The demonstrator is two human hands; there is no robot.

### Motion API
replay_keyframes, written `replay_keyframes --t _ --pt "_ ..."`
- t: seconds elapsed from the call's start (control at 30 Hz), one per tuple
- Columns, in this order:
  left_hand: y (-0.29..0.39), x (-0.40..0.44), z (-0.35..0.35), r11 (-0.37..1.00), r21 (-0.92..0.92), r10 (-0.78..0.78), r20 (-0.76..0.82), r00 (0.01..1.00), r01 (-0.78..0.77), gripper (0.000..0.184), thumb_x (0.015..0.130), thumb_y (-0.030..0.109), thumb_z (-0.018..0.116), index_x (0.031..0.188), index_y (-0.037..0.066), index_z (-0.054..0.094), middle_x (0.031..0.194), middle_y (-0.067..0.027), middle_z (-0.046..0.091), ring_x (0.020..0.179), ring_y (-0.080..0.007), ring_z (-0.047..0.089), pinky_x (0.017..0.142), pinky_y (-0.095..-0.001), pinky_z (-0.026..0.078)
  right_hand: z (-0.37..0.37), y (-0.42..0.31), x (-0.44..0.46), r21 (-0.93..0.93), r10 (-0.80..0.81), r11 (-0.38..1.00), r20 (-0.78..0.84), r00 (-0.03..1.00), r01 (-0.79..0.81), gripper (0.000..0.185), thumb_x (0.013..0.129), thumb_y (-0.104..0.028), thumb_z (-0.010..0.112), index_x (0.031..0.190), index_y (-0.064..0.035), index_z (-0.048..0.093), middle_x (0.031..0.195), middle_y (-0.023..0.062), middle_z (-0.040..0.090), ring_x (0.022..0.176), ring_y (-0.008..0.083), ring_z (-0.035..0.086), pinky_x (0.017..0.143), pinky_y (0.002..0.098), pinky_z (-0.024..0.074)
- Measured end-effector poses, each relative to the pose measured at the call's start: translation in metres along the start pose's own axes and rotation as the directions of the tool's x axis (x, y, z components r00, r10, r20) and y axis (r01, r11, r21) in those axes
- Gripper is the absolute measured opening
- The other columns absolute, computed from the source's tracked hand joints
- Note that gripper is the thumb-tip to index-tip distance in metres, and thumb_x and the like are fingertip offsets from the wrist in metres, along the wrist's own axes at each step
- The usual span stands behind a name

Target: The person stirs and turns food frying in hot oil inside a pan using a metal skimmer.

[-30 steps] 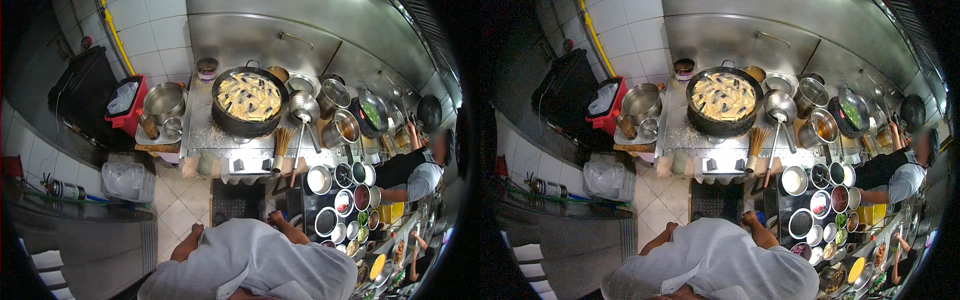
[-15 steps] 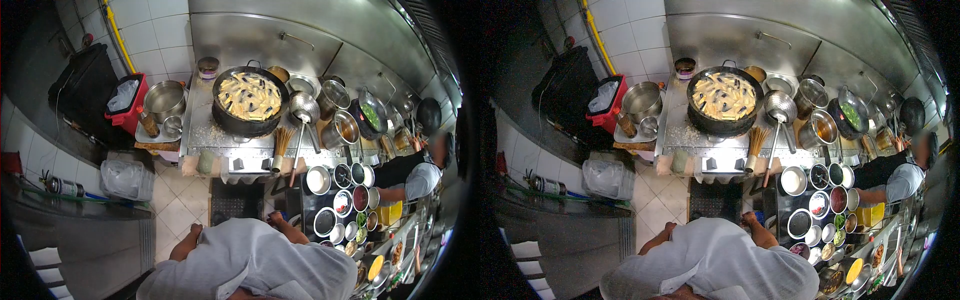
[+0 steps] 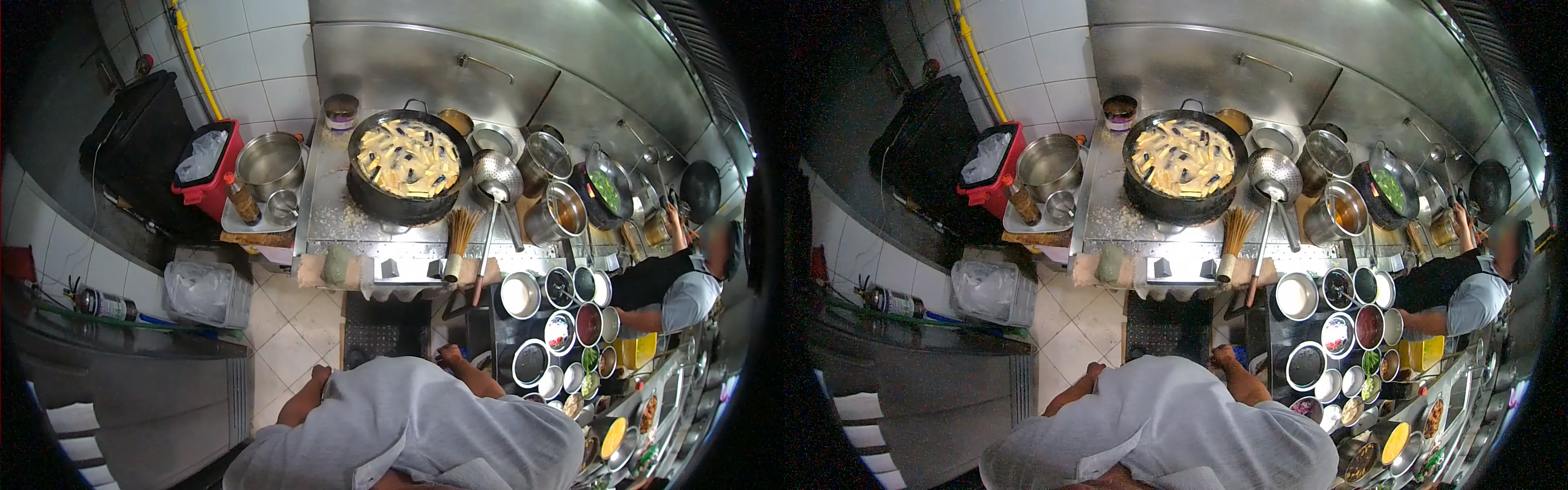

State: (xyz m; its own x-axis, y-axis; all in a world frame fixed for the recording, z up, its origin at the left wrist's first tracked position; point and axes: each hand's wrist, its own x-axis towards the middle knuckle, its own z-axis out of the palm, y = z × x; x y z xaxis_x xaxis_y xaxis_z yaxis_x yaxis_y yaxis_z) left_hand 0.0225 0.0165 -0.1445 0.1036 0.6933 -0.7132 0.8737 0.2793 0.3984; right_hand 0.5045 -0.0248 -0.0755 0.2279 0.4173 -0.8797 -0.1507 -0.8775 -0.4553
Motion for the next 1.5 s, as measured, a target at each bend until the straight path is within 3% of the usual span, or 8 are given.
replay_keyframes --t 0.1,0.7,0.97,1.17,1.23,1.27,1.3,1.5 --pt "-0.001 0.000 0.000 0.992 0.102 0.077 0.019 0.997 -0.078 0.044 0.076 0.031 0.057 0.088 -0.009 0.068 0.098 -0.0327 0.064 0.096 -0.0420 0.065 0.084 -0.0456 0.052 0.003 -0.009 -0.017 0.000 0.005 1.000 0.012 1.000 -0.005 0.026 0.092 -0.014 0.056 0.111 0.0036 0.059 0.096 0.0235 0.066 0.083 0.0387 0.067 0.067 0.0503 0.0575" --pt "0.001 -0.004 -0.001 0.991 0.009 0.133 0.012 0.991 -0.133 0.045 0.078 0.033 0.056 0.086 -0.010 0.067 0.094 -0.0335 0.064 0.093 -0.0433 0.065 0.080 -0.0472 0.052 -0.002 0.018 0.018 -0.022 -0.010 1.000 -0.009 1.000 0.010 0.030 0.091 -0.013 0.057 0.114 0.0073 0.058 0.097 0.0249 0.066 0.082 0.0394 0.067 0.065 0.0493 0.0582" --pt "0.001 0.004 0.000 0.999 -0.004 0.047 0.019 0.999 -0.047 0.045 0.078 0.031 0.056 0.090 -0.011 0.067 0.097 -0.0344 0.064 0.095 -0.0430 0.065 0.082 -0.0465 0.052 0.001 0.001 -0.009 -0.081 0.011 0.997 -0.034 0.999 -0.014 0.030 0.091 -0.013 0.056 0.115 0.0042 0.058 0.102 0.0238 0.067 0.085 0.0390 0.067 0.065 0.0481 0.0583" --pt "0.003 0.000 0.000 0.998 -0.057 0.040 0.016 0.999 -0.039 0.046 0.076 0.031 0.057 0.093 -0.010 0.067 0.101 -0.0327 0.064 0.099 -0.0422 0.064 0.085 -0.0454 0.052 -0.008 0.025 0.030 -0.287 -0.109 0.949 0.080 0.991 0.128 0.031 0.091 -0.017 0.057 0.117 0.0007 0.060 0.100 0.0215 0.068 0.084 0.0374 0.068 0.066 0.0465 0.0575" --pt "0.012 -0.005 0.000 0.994 -0.104 0.044 0.011 0.999 -0.043 0.046 0.076 0.032 0.057 0.094 -0.010 0.067 0.102 -0.0322 0.064 0.100 -0.0423 0.064 0.085 -0.0453 0.052 -0.021 0.062 0.084 -0.531 -0.300 0.762 0.218 0.929 0.371 0.031 0.092 -0.017 0.057 0.117 -0.0004 0.060 0.100 0.0208 0.068 0.083 0.0371 0.068 0.065 0.0462 0.0572" --pt "0.019 -0.007 0.001 0.986 -0.143 -0.096 -0.042 0.995 0.089 0.047 0.075 0.032 0.057 0.094 -0.010 0.068 0.102 -0.0324 0.064 0.100 -0.0424 0.064 0.085 -0.0452 0.052 -0.026 0.075 0.105 -0.584 -0.363 0.673 0.274 0.891 0.454 0.031 0.092 -0.018 0.057 0.118 -0.0010 0.060 0.099 0.0205 0.069 0.083 0.0370 0.068 0.065 0.0461 0.0570" --pt "0.025 -0.009 0.001 0.958 -0.187 -0.236 -0.087 0.968 0.216 0.048 0.074 0.033 0.058 0.094 -0.009 0.068 0.102 -0.0326 0.064 0.100 -0.0425 0.064 0.086 -0.0452 0.052 -0.028 0.089 0.124 -0.607 -0.395 0.620 0.305 0.867 0.497 0.031 0.092 -0.018 0.057 0.118 -0.0015 0.060 0.099 0.0201 0.069 0.082 0.0369 0.068 0.065 0.0459 0.0569" --pt "0.032 -0.014 -0.006 0.967 -0.141 -0.224 -0.066 0.972 0.213 0.050 0.073 0.034 0.058 0.095 -0.010 0.067 0.103 -0.0327 0.064 0.101 -0.0428 0.063 0.087 -0.0448 0.052 -0.028 0.091 0.121 -0.519 -0.443 0.672 0.291 0.848 0.529 0.029 0.092 -0.018 0.057 0.116 -0.0020 0.061 0.098 0.0202 0.069 0.080 0.0366 0.069 0.062 0.0449 0.0566"
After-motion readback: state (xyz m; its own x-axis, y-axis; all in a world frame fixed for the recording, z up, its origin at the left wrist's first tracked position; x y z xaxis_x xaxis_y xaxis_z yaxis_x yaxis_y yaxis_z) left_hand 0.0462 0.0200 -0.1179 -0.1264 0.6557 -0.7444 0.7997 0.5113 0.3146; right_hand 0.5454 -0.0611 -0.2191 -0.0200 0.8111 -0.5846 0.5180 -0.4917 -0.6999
